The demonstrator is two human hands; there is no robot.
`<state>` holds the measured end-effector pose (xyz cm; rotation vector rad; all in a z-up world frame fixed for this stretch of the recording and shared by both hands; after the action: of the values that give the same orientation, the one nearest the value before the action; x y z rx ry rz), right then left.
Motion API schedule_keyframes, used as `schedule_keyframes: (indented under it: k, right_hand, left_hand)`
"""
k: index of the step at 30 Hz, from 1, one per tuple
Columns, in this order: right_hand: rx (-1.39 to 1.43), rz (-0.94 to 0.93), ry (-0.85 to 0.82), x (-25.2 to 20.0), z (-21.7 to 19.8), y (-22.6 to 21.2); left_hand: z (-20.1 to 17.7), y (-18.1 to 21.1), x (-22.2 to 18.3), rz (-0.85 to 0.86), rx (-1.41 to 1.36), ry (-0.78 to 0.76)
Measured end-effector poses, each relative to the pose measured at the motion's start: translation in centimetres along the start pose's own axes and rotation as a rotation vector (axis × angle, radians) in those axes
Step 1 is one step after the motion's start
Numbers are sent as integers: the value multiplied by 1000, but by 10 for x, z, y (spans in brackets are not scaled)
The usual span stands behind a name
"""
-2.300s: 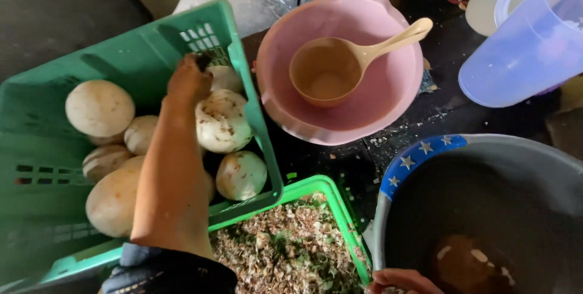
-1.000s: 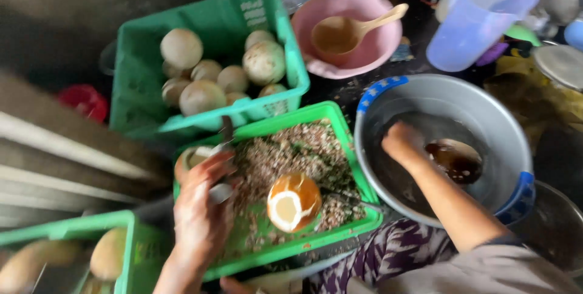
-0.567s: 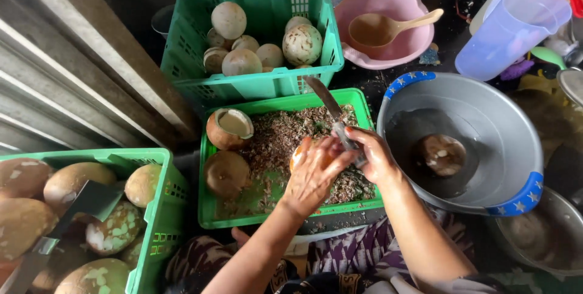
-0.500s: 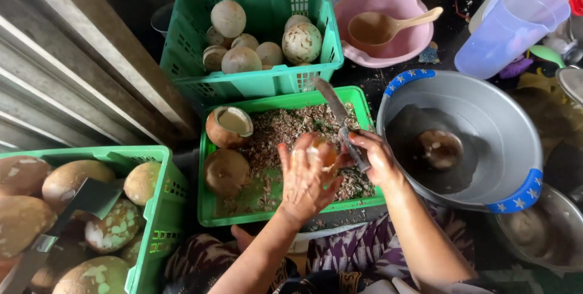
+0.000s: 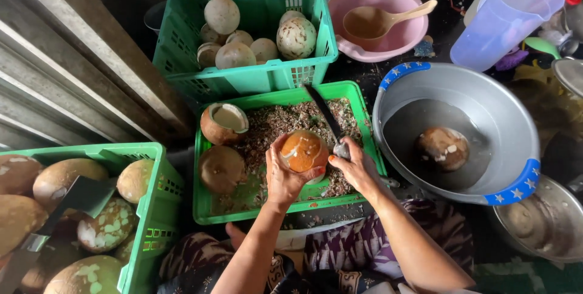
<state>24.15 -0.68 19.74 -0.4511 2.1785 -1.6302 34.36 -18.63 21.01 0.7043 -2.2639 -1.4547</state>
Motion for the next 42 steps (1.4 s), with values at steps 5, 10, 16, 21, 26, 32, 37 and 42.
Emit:
schedule_keyframes:
  k: [5,10,16,21,26,32,37,42]
  right_hand:
    - [-128,144,-16,-24,-6,-27]
    - [-190,37,-23,-58,18,1]
    - [-435,-224,36,-81,31,-25]
    - [-599,-184,20,-86,34,-23]
    - [-672,-234,110,-90,37,-12]
    - [-482,41,111,-96,16,-36]
    - [-725,85,74,-69,14,-14]
    - [-580,91,153,-75,12,-4]
  left_hand:
    - [2,-1,-4,187,80,-12]
    - [-4,25,-3,-50,292,-162]
    - [10,23,-9,-155,455,-138]
    - [4,39,-18,-196,514,-186]
    - [18,29,-15,-194,525,-120]
    - [11,25,-18,-204,575,-192]
    - [14,28,-16,-178,590,-183]
    - [4,27,-12,-220,527,-215]
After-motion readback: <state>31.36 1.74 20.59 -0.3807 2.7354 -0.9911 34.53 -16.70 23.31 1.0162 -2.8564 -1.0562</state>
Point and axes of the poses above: each hand's wrist, its own x-axis towards the middle knuckle, its own z-axis out of the palm, y = z × x, the point moved 4 cm from there along x, towards the middle knuckle, and after that the axes turned 1 degree about -y, right-handed, at the moved point
